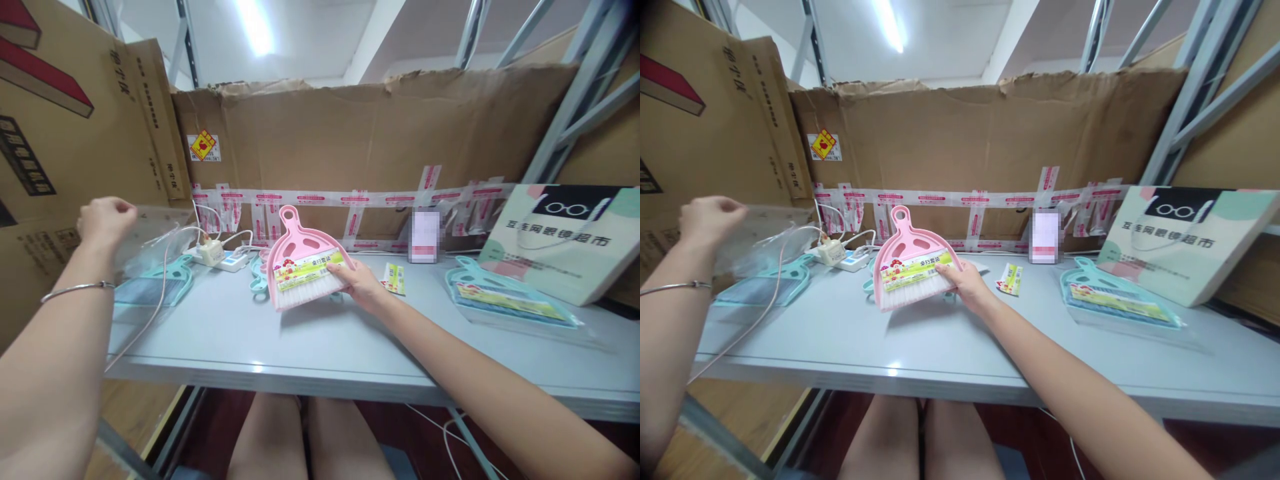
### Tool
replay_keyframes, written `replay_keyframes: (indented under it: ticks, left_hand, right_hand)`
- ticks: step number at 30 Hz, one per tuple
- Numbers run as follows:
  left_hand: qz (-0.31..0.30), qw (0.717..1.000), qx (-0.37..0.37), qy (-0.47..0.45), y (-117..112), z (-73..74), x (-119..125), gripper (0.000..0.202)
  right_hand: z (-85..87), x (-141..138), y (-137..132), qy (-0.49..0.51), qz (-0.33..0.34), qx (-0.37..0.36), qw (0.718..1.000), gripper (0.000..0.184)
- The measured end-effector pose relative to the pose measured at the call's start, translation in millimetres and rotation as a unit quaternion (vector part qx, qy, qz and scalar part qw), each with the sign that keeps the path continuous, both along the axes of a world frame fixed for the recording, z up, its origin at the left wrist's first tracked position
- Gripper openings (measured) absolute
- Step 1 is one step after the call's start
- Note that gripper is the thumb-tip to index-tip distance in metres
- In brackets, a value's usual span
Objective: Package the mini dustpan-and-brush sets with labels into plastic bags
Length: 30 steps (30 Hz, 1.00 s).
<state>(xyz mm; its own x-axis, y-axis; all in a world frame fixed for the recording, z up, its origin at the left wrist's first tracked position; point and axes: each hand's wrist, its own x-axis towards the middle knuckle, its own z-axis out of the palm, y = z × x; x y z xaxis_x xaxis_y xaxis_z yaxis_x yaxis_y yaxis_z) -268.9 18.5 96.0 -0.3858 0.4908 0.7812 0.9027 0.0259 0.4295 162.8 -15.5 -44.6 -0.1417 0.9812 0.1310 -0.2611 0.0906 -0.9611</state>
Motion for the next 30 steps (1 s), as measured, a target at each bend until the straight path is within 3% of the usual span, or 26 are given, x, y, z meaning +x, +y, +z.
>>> replay_keyframes:
  ticks: [2,4,5,7,9,12,15,18,21,23,25,30]
  left_hand:
    - [0.035,0.997,0.07,-0.009,-13,8.3,23,0.017]
    - [-0.056,0.986,0.145,0.054,-28,7.6,55,0.024]
    - [-0.101,0.978,0.146,0.107,-35,2.0,72,0.025]
    - [-0.185,0.957,0.095,0.205,-43,-20.6,102,0.023]
    - [-0.252,0.934,0.062,0.247,-44,-54.1,124,0.022]
    - [-0.328,0.906,-0.025,0.267,-38,-104.9,138,0.022]
    - [-0.392,0.86,-0.152,0.288,-36,-132.0,142,0.02]
    - [-0.418,0.846,-0.204,0.261,-41,-129.8,143,0.02]
    - [-0.406,0.872,-0.181,0.206,-44,-116.0,147,0.027]
    - [-0.354,0.899,-0.171,0.194,-41,-109.9,152,0.028]
    - [-0.292,0.908,-0.203,0.221,-34,-108.1,157,0.027]
    - [-0.2,0.877,-0.3,0.318,-11,-106.2,174,0.016]
  right_hand:
    - [3.1,2,-1,0.005,-0.006,0.0,1.0,0.045]
    - [7.9,5,-2,0.009,-0.01,0.002,1.0,0.046]
    - [10.7,7,-3,0.012,-0.012,0.005,1.0,0.046]
    - [15.9,12,-4,0.019,-0.014,0.016,1.0,0.045]
    - [19.8,17,-5,0.03,-0.021,0.032,0.999,0.042]
    - [22.6,22,-4,0.034,-0.03,0.039,0.998,0.039]
    - [23.3,23,-4,0.034,-0.037,0.024,0.998,0.036]
    - [23.2,23,-5,0.037,-0.045,0.015,0.998,0.035]
    - [22.3,22,-6,0.037,-0.042,0.016,0.998,0.038]
    - [21.4,22,-6,0.035,-0.038,0.021,0.998,0.04]
    - [20.7,21,-6,0.026,-0.037,0.018,0.999,0.041]
    - [21.6,23,-6,0.018,-0.032,0.003,0.999,0.036]
